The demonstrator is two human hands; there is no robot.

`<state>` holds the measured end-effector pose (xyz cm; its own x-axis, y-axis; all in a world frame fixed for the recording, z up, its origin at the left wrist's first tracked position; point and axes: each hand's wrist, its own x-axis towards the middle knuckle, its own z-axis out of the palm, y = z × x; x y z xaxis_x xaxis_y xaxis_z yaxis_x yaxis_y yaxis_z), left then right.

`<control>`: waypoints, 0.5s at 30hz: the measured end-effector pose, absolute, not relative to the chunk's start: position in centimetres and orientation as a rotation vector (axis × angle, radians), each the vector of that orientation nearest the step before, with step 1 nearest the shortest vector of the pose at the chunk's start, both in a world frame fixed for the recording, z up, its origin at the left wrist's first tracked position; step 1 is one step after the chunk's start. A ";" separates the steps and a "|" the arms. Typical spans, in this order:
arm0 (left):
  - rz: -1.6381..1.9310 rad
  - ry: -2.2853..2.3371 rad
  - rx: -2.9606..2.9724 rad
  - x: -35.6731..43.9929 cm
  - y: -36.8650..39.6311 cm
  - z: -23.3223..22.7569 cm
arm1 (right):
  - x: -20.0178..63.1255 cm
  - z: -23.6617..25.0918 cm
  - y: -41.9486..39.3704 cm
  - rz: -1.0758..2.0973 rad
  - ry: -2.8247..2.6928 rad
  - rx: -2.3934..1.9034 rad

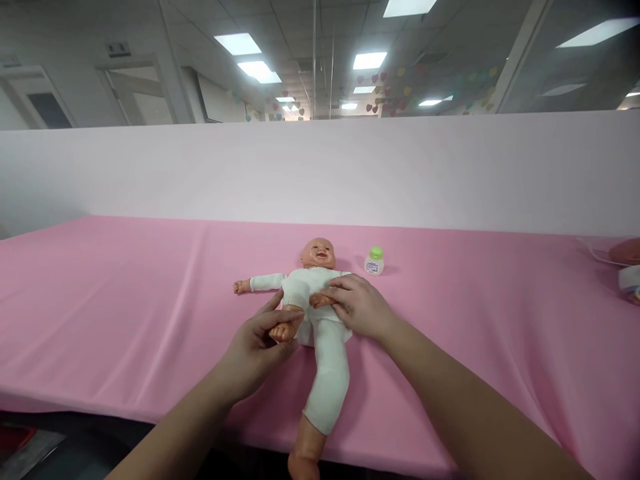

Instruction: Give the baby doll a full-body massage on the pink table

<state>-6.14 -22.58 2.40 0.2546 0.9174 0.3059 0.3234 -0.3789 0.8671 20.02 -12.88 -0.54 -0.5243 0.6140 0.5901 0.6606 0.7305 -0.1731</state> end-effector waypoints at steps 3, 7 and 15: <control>1.112 1.144 1.841 -6.4 -23.2 2.3 | 19.9 -0.2 -13.2 0.008 -2.236 -0.953; 1.118 1.166 1.836 -7.4 -25.5 1.6 | 20.4 -0.1 -13.3 0.231 -1.932 -1.060; 1.114 1.180 1.781 -10.7 -31.1 -1.6 | 26.2 -0.7 -10.3 0.385 -1.179 -1.522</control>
<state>-10.67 -31.12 -1.62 0.2091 0.9404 0.2682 0.3222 -0.3252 0.8890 26.19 -10.35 -0.72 0.4482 0.8249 0.3444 0.4623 0.1158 -0.8791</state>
